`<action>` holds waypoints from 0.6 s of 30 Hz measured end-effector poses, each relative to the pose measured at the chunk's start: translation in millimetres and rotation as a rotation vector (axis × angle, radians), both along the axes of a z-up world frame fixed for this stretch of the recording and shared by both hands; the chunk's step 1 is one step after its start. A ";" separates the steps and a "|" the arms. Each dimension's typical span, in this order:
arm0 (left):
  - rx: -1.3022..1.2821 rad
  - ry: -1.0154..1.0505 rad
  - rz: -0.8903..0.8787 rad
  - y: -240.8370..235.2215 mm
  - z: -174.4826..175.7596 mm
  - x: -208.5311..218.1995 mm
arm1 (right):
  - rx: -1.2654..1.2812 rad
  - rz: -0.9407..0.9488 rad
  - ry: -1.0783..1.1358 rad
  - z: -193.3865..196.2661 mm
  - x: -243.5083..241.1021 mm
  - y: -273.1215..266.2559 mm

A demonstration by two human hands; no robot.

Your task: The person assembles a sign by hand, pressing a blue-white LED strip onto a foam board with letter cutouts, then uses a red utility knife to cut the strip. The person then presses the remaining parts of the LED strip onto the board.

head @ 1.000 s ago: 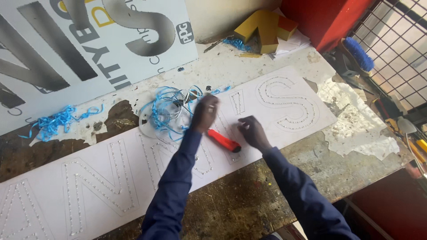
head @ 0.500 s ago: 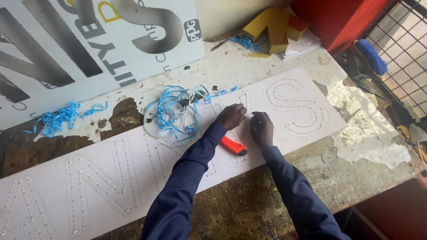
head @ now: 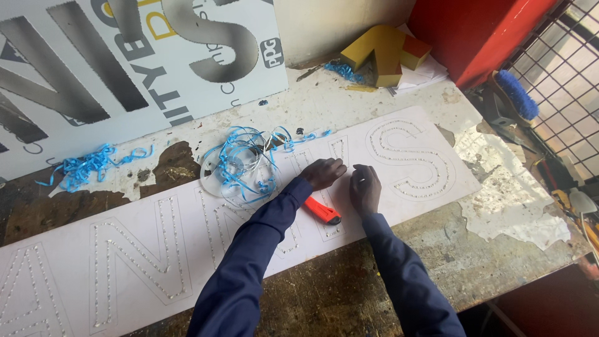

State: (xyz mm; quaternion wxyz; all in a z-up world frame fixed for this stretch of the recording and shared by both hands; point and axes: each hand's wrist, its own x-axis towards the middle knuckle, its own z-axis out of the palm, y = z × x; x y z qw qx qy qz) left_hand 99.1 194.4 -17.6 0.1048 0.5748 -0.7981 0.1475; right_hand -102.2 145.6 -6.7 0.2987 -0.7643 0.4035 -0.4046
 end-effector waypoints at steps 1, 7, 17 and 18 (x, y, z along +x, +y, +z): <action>-0.003 -0.002 -0.001 -2.1 -4.6 1.9 | -0.003 -0.001 -0.002 -0.5 1.3 -2.0; -0.122 -0.123 -0.041 -4.4 -18.7 -1.0 | -0.025 -0.006 -0.013 -6.4 3.5 -4.2; -0.065 -0.078 -0.003 0.4 -1.1 -14.5 | -0.023 0.040 0.004 -3.7 0.2 -2.6; -0.044 -0.045 0.003 -0.6 -0.7 -15.8 | -0.003 0.051 0.018 -0.3 -0.4 -1.5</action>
